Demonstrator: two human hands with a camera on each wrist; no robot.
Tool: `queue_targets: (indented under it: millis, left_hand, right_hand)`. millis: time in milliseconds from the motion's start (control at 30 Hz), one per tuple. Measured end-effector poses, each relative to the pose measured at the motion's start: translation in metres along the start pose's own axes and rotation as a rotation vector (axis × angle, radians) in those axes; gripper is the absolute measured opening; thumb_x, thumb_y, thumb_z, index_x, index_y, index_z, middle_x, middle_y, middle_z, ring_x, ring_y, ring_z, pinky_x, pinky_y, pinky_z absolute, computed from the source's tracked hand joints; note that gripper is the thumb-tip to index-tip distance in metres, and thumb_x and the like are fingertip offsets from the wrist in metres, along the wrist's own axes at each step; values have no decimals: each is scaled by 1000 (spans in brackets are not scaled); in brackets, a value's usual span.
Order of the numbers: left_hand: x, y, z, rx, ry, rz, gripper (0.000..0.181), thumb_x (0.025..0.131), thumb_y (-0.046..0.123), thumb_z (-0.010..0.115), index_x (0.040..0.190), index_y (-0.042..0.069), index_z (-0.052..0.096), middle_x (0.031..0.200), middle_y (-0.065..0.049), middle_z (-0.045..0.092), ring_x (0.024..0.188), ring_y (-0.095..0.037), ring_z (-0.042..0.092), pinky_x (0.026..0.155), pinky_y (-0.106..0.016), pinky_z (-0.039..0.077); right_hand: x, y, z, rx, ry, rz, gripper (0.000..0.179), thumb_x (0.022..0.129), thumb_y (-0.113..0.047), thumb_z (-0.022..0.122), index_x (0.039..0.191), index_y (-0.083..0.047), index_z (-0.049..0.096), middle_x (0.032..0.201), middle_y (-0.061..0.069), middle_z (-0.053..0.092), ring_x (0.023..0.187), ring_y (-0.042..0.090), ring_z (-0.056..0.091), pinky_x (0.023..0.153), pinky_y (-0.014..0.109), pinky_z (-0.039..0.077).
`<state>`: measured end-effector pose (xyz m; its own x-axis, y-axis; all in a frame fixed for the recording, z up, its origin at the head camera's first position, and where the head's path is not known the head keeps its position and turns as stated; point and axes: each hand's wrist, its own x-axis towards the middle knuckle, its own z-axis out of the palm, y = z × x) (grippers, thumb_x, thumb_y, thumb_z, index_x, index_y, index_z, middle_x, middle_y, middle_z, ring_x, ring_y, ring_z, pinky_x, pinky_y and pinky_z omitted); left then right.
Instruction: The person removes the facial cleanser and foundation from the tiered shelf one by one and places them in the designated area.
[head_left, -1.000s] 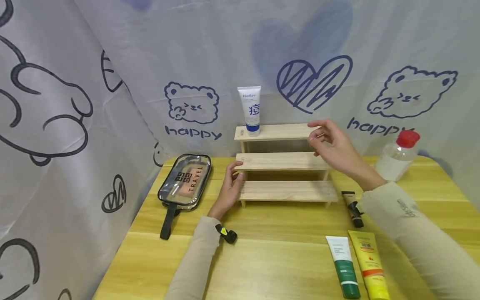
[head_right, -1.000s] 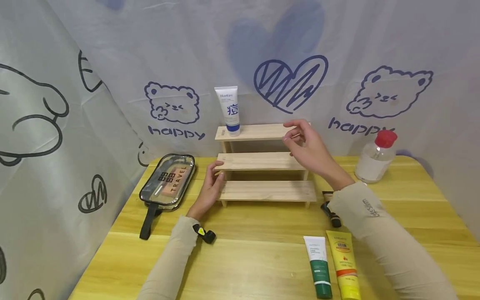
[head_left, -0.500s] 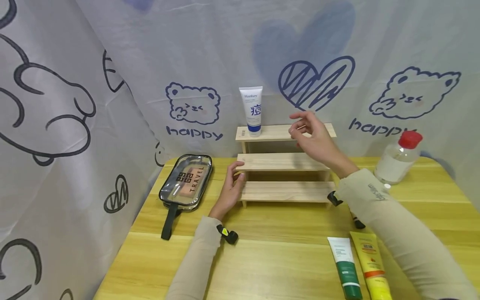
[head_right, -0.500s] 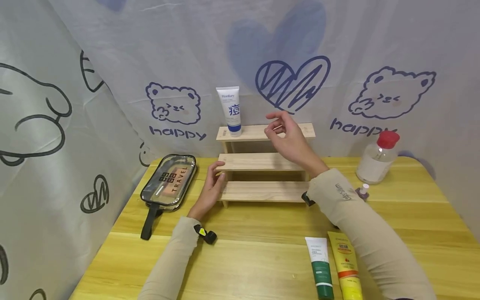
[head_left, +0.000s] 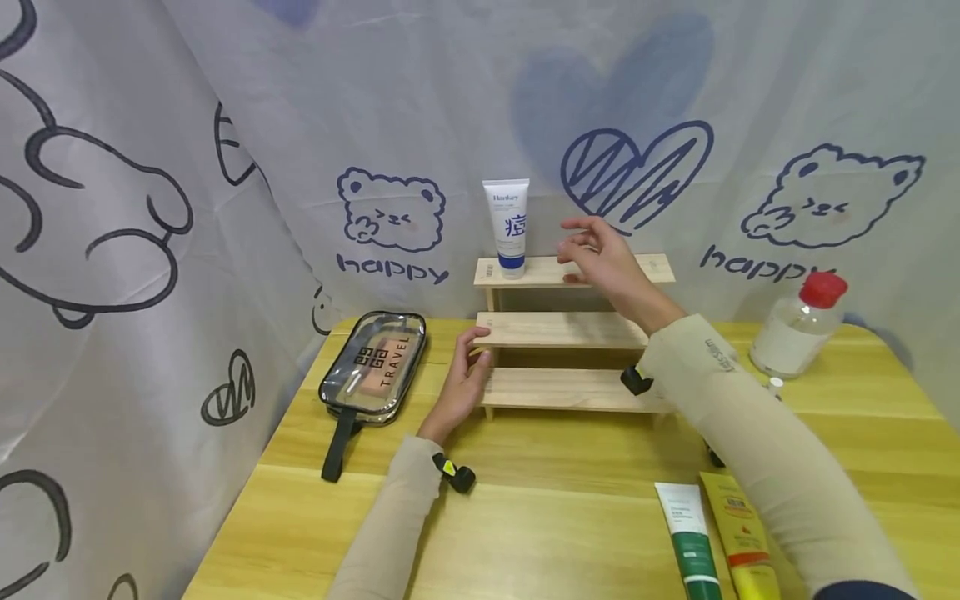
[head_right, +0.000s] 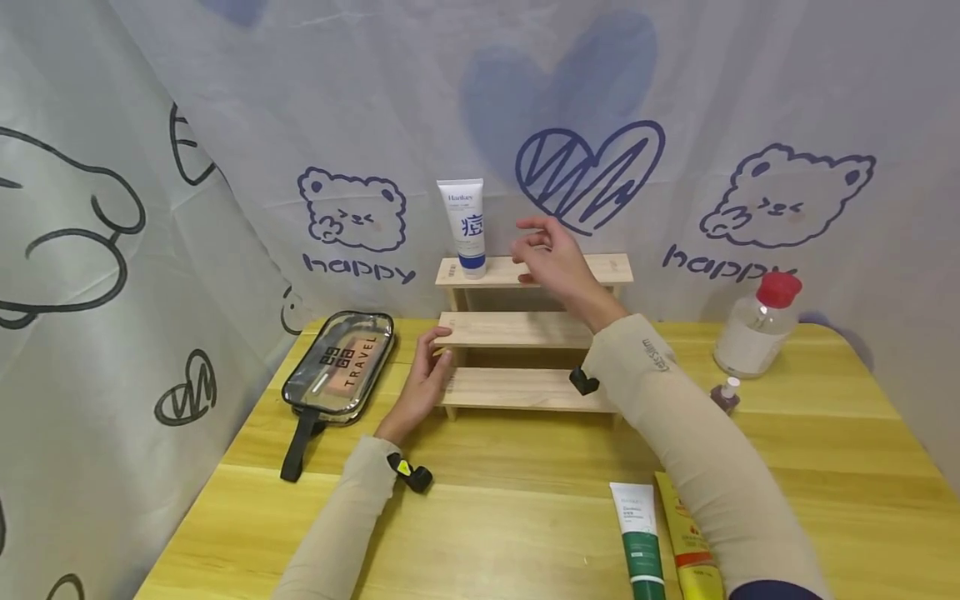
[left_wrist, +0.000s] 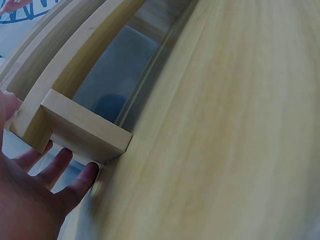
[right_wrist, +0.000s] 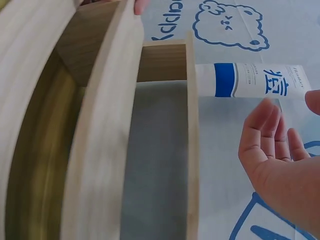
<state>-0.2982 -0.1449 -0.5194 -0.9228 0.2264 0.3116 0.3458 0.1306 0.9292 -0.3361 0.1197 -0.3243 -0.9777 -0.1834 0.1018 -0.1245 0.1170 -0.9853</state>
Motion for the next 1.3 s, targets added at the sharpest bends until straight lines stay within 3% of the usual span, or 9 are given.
queue_targets:
  millis: [133, 233, 433, 767, 967, 1167, 1300]
  left_hand:
    - [-1, 0, 1, 2, 8, -6, 40, 119, 14, 44, 158, 14, 37, 161, -21, 42, 139, -49, 55, 109, -39, 46]
    - [-2, 0, 2, 0, 13, 1, 39, 119, 14, 44, 158, 13, 38, 159, -22, 43, 138, -52, 54, 109, -38, 46]
    - [-2, -1, 4, -22, 15, 24, 39, 118, 13, 44, 157, 10, 38, 158, -24, 43, 136, -59, 51, 107, -35, 46]
    - [-3, 2, 3, -26, 6, 4, 40, 118, 13, 44, 158, 11, 36, 162, -23, 40, 137, -58, 51, 109, -41, 46]
    - [-1, 0, 0, -15, 0, -9, 40, 119, 13, 43, 158, 12, 36, 164, -20, 38, 140, -57, 50, 110, -42, 46]
    - [-1, 1, -1, -15, -14, -7, 41, 119, 12, 43, 158, 12, 35, 167, -17, 36, 141, -56, 49, 111, -41, 45]
    - [2, 1, 1, -18, -7, -11, 40, 118, 11, 44, 158, 13, 36, 167, -17, 37, 141, -56, 50, 111, -42, 46]
  right_hand:
    - [11, -4, 5, 5, 0, 1, 53, 113, -21, 59, 160, -6, 42, 132, 6, 58, 130, 31, 61, 97, 34, 62]
    - [18, -9, 10, 72, -1, 11, 54, 112, -20, 60, 161, -5, 41, 140, 11, 57, 139, 37, 57, 109, 43, 59]
    - [27, -11, 21, 227, 34, 44, 56, 112, -20, 63, 162, -8, 42, 160, 17, 52, 146, 31, 55, 118, 45, 53]
    - [33, -12, 36, 232, 31, -14, 64, 108, -24, 70, 167, -23, 43, 170, 9, 47, 158, 29, 47, 126, 57, 44]
    - [42, -12, 47, 239, 28, -5, 66, 110, -25, 67, 170, -23, 38, 174, 10, 43, 160, 30, 43, 127, 58, 41]
    - [52, -8, 55, 154, 39, 11, 67, 110, -25, 67, 171, -23, 37, 173, 14, 44, 160, 33, 44, 125, 52, 47]
    - [56, -3, 57, 96, 38, 4, 65, 110, -26, 67, 169, -21, 40, 170, 15, 47, 158, 34, 47, 127, 54, 43]
